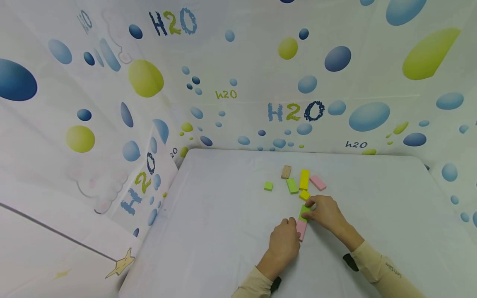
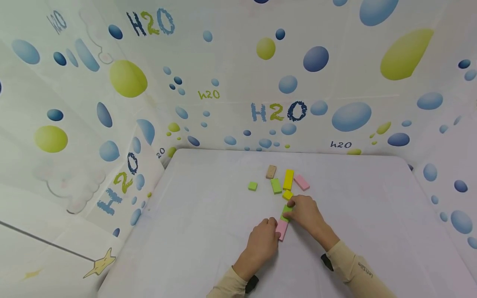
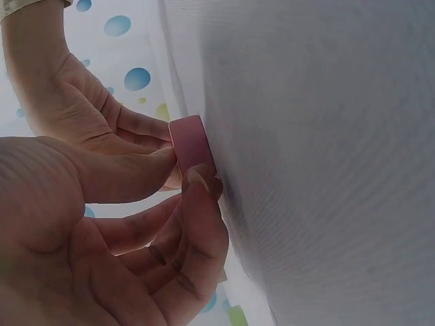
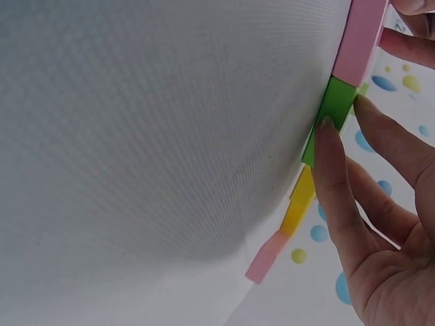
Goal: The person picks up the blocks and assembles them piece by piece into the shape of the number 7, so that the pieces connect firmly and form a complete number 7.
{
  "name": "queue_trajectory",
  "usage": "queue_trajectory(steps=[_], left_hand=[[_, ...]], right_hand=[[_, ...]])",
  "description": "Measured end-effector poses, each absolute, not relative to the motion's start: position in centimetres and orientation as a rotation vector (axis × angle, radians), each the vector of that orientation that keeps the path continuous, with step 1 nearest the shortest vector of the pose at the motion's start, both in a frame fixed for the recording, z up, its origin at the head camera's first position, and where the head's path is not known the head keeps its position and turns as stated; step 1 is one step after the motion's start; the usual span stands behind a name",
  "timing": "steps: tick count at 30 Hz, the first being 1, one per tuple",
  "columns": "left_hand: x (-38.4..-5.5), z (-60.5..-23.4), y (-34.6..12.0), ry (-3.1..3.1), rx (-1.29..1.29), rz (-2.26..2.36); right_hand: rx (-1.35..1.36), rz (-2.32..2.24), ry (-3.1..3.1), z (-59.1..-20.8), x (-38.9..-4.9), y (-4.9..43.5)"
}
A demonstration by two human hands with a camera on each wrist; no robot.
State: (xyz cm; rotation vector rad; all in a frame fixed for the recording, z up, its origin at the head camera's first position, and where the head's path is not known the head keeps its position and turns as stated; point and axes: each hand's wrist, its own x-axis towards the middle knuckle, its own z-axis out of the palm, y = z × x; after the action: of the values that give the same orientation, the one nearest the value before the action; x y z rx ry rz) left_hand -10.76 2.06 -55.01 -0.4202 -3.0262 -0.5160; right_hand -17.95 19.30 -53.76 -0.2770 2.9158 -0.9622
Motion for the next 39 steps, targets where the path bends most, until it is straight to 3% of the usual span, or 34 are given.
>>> queue_trajectory(steps=[39], left_hand=[[-10.5, -54.7, 1.93, -3.072, -0.346, -0.511]], right_hand=[[-0.286, -0.997, 2.894, -53.75, -17.35, 19.07]])
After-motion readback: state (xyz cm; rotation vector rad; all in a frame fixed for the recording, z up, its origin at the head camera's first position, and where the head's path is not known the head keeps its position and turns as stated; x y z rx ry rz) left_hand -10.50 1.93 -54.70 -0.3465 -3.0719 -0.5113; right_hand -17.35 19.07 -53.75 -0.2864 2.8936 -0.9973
